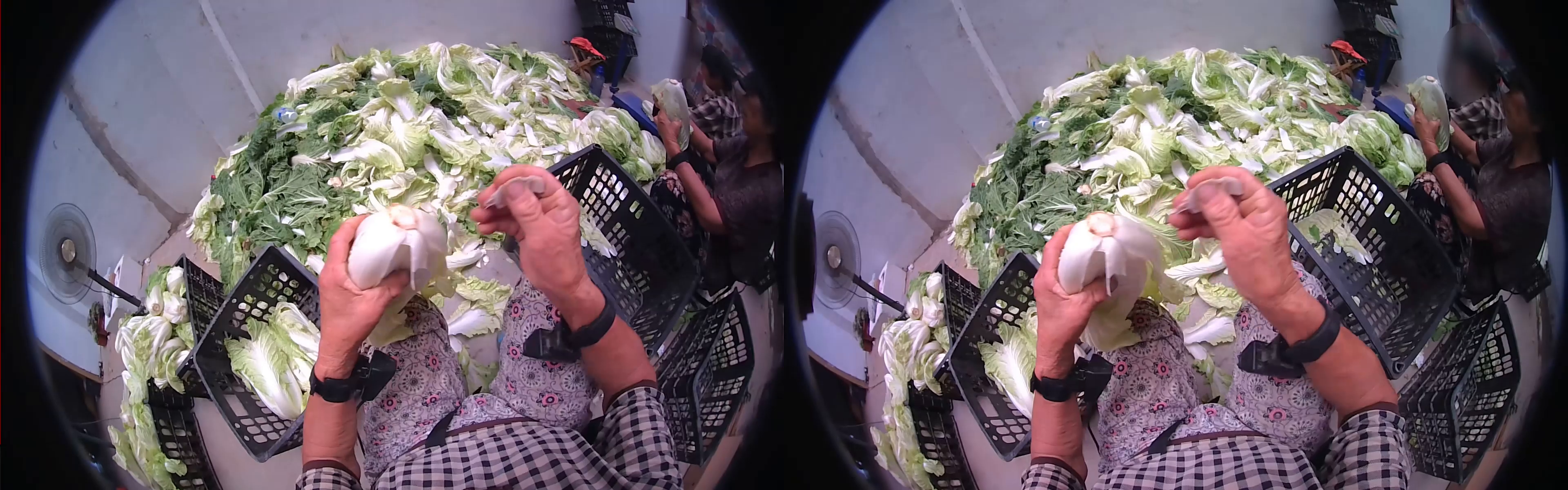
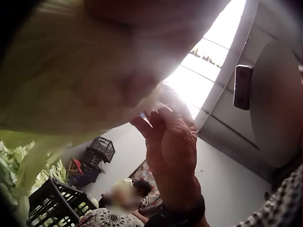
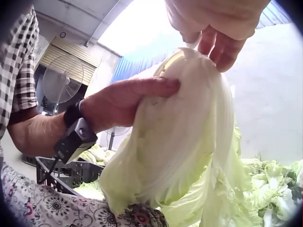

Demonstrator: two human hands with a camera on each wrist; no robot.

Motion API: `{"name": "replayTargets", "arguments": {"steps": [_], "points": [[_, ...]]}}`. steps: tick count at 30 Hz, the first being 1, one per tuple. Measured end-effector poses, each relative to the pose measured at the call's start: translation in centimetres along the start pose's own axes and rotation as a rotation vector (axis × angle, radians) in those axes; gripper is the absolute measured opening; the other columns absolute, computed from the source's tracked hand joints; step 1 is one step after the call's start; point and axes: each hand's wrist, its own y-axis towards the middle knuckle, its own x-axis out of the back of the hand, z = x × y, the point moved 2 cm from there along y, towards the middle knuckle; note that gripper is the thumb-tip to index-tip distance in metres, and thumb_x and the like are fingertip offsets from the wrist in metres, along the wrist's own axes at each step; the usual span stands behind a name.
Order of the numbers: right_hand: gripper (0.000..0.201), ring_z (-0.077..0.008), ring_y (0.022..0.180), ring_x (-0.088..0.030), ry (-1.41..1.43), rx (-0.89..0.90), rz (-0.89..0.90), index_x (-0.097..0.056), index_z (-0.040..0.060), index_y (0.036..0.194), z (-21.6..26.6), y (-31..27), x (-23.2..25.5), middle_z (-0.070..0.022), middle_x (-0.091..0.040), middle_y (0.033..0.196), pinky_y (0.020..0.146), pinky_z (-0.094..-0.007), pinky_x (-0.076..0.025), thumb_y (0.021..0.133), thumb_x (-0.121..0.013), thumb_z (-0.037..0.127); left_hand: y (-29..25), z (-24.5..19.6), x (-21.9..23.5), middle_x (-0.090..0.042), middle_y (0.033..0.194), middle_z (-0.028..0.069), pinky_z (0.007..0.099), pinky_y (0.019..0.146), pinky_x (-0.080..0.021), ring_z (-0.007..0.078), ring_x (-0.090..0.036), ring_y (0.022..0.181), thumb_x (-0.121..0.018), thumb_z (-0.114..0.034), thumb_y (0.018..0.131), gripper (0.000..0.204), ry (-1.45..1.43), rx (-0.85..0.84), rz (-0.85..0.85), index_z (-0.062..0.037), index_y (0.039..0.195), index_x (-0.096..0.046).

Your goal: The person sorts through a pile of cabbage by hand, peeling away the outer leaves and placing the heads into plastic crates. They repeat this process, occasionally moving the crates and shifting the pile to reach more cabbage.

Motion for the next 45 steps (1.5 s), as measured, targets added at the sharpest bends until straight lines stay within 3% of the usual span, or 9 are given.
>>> {"name": "replayTargets", "arguments": {"steps": [3, 5, 8, 16, 24, 30, 35, 39, 45], "points": [[0.035, -0.0152, 0.075, -0.061, -0.598, 0.031, 0.001, -0.053, 0.0037, 0.116, 0.5, 0.1, 1.7, -0.0103, -0.063, 0.102, 0.07, -0.0271, -0.051, 0.082, -0.049, -0.002, 0.0, -0.7, 1.1, -0.059, 0.112, 0.0072, 0.0294, 0.088, -0.048, 0.0172, -0.058, 0.1, -0.074, 0.0, 0.059, 0.071, -0.02, 0.066, -0.111, -0.0023, 0.125, -0.047], [0.034, -0.0207, 0.085, -0.062, -0.843, 0.434, 0.087, -0.055, 0.0039, 0.113, -0.7, -0.2, 2.3, -0.014, -0.061, 0.104, 0.079, -0.0312, -0.049, 0.08, -0.054, 0.0, -0.2, -0.5, 1.0, -0.059, 0.113, 0.0072, 0.029, 0.088, -0.047, 0.0173, -0.058, 0.101, -0.072, 0.001, 0.059, 0.071, -0.032, 0.047, -0.148, -0.0025, 0.126, -0.047], [0.029, -0.019, 0.084, -0.065, -0.642, 0.139, 0.215, -0.057, 0.003, 0.109, 1.0, -1.1, 0.6, -0.0123, -0.063, 0.098, 0.074, -0.0278, -0.051, 0.082, -0.064, 0.012, -0.5, -1.4, 0.2, -0.059, 0.112, 0.008, 0.0299, 0.088, -0.048, 0.0181, -0.058, 0.099, -0.074, 0.0, 0.058, 0.073, 0.072, 0.022, -0.16, -0.0021, 0.125, -0.047], [0.04, -0.0234, 0.063, -0.063, -0.817, 0.669, 0.099, -0.055, 0.0046, 0.103, 2.5, -2.6, -2.0, -0.008, -0.062, 0.076, 0.054, -0.0329, -0.049, 0.07, -0.075, 0.018, -1.5, -2.8, -3.0, -0.06, 0.108, 0.0116, 0.0324, 0.083, -0.048, 0.0226, -0.06, 0.093, -0.081, -0.006, 0.056, 0.074, 0.341, -0.145, -0.088, -0.0031, 0.123, -0.048], [0.013, -0.0161, 0.068, -0.066, -0.134, 0.194, 0.237, -0.059, -0.0003, 0.093, 2.0, -2.4, -0.6, -0.0089, -0.066, 0.08, 0.057, -0.0282, -0.052, 0.08, -0.059, 0.002, -1.0, -2.7, -1.7, -0.058, 0.11, 0.0084, 0.0319, 0.087, -0.047, 0.0206, -0.057, 0.098, -0.08, -0.009, 0.057, 0.074, 0.067, -0.023, 0.147, -0.0048, 0.124, -0.049], [0.011, -0.0122, 0.054, -0.059, 0.562, -0.066, 0.214, -0.053, 0.0013, 0.095, 2.9, -2.1, 2.2, -0.0068, -0.061, 0.071, 0.063, -0.0317, -0.054, 0.085, -0.052, 0.002, -0.6, -0.7, 1.6, -0.055, 0.117, 0.0126, 0.0355, 0.088, -0.047, 0.0227, -0.056, 0.104, -0.083, -0.031, 0.064, 0.08, -0.198, 0.121, -0.068, 0.002, 0.127, -0.045], [0.021, -0.025, 0.094, -0.061, -0.688, 0.295, 0.205, -0.058, 0.001, 0.103, 1.3, -1.2, 4.7, -0.0144, -0.061, 0.101, 0.088, -0.0362, -0.047, 0.083, -0.058, 0.008, -1.2, 0.4, 5.0, -0.051, 0.121, 0.0134, 0.0394, 0.093, -0.042, 0.0241, -0.052, 0.109, -0.072, -0.032, 0.074, 0.075, -0.301, -0.046, -0.379, 0.0013, 0.132, -0.038], [0.036, -0.0309, 0.118, -0.049, -0.734, 0.126, 0.337, -0.057, 0.0013, 0.112, 0.0, -1.6, 4.7, -0.0186, -0.052, 0.123, 0.101, -0.0379, -0.038, 0.08, -0.065, 0.016, -2.1, -0.2, 5.1, -0.048, 0.124, 0.0144, 0.0419, 0.095, -0.04, 0.0264, -0.049, 0.111, -0.064, -0.044, 0.079, 0.076, -0.282, -0.042, -0.534, 0.0008, 0.134, -0.037], [0.109, -0.0367, 0.121, -0.039, -0.783, 0.458, 0.376, -0.019, 0.0028, 0.142, -0.2, -2.8, 0.9, -0.0245, -0.035, 0.13, 0.102, -0.0484, -0.034, 0.062, -0.074, 0.052, -3.7, 0.5, 4.9, -0.045, 0.131, 0.0183, 0.0445, 0.097, -0.04, 0.0294, -0.048, 0.114, -0.056, -0.045, 0.086, 0.071, -0.409, -0.01, -0.596, 0.0008, 0.137, -0.034]]}}
